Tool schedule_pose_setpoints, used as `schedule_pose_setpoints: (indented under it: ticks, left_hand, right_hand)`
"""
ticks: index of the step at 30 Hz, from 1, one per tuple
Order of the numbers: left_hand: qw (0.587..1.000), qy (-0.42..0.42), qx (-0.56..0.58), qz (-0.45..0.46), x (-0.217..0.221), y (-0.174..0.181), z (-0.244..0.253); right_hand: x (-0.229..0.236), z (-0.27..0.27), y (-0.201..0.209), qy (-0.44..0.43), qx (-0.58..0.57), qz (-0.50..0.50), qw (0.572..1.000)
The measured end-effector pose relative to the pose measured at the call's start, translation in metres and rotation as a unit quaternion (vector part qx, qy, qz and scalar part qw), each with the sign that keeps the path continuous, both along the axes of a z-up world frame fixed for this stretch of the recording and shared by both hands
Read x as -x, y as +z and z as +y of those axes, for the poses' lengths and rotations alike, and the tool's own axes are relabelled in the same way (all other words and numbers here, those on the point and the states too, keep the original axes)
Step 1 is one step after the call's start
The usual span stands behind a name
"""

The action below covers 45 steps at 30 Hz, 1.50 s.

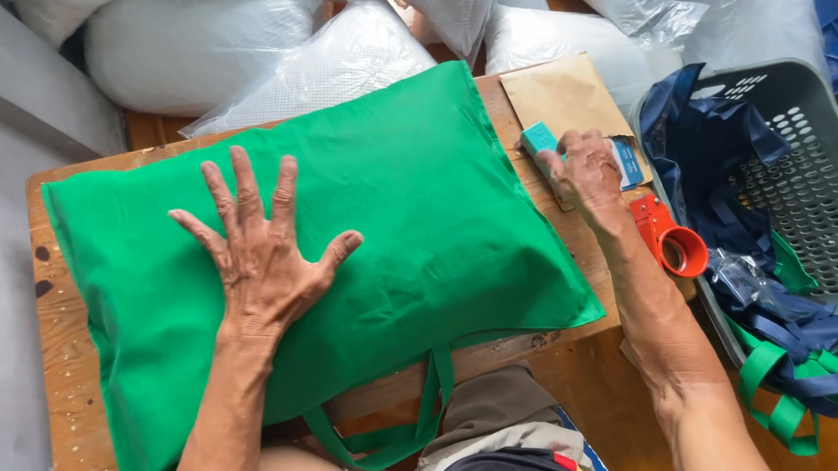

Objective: The person applies a substance to a green bag containing a pillow using a blue sponge, then wraps the entire bag in black bubble wrap.

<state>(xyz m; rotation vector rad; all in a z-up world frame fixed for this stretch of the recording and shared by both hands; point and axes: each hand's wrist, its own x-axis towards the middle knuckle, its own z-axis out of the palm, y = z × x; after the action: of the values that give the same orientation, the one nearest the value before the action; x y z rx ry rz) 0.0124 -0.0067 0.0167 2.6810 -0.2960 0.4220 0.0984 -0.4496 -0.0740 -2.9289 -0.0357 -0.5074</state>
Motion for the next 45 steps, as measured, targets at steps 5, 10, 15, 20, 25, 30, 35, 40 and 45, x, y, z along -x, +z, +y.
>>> schedule_pose_setpoints:
  ticks: [5,10,15,20,25,30,35,40,45]
  left_hand:
    - [1.0,0.009,-0.028,0.001,0.017,-0.016,-0.016]
    - [0.998,0.025,-0.048,-0.019,0.038,-0.02,-0.028]
    - [0.996,0.044,-0.075,-0.022,0.055,-0.031,-0.049]
    - [0.994,0.07,-0.083,-0.026,0.055,-0.045,-0.053]
    - [0.993,0.081,-0.08,-0.033,0.054,-0.047,-0.052]
    - [0.993,0.072,-0.083,-0.038,0.057,-0.048,-0.051]
    - [0.993,0.075,-0.088,-0.034,0.053,-0.053,-0.053]
    - [0.992,0.072,-0.099,-0.031,0.054,-0.051,-0.052]
    - [0.99,0.09,-0.099,-0.038,0.055,-0.048,-0.053]
  right_hand:
    - [-0.015,0.008,-0.02,0.005,0.012,0.1,0.995]
    - [-0.036,0.069,0.06,0.003,-0.019,-0.033,0.999]
    - [-0.067,0.221,0.16,0.188,-0.162,0.048,0.967]
    - [-0.083,0.347,0.123,0.307,-0.074,0.089,0.945]
    - [-0.107,0.317,0.08,0.323,0.055,0.038,0.944]
    - [-0.138,0.195,0.084,0.131,0.128,0.153,0.971]
    - [-0.16,0.121,0.077,0.028,-0.001,0.212,0.977]
    - [-0.096,0.173,0.119,0.069,-0.017,0.047,0.996]
    - [0.023,0.268,0.141,0.362,-0.023,-0.055,0.93]
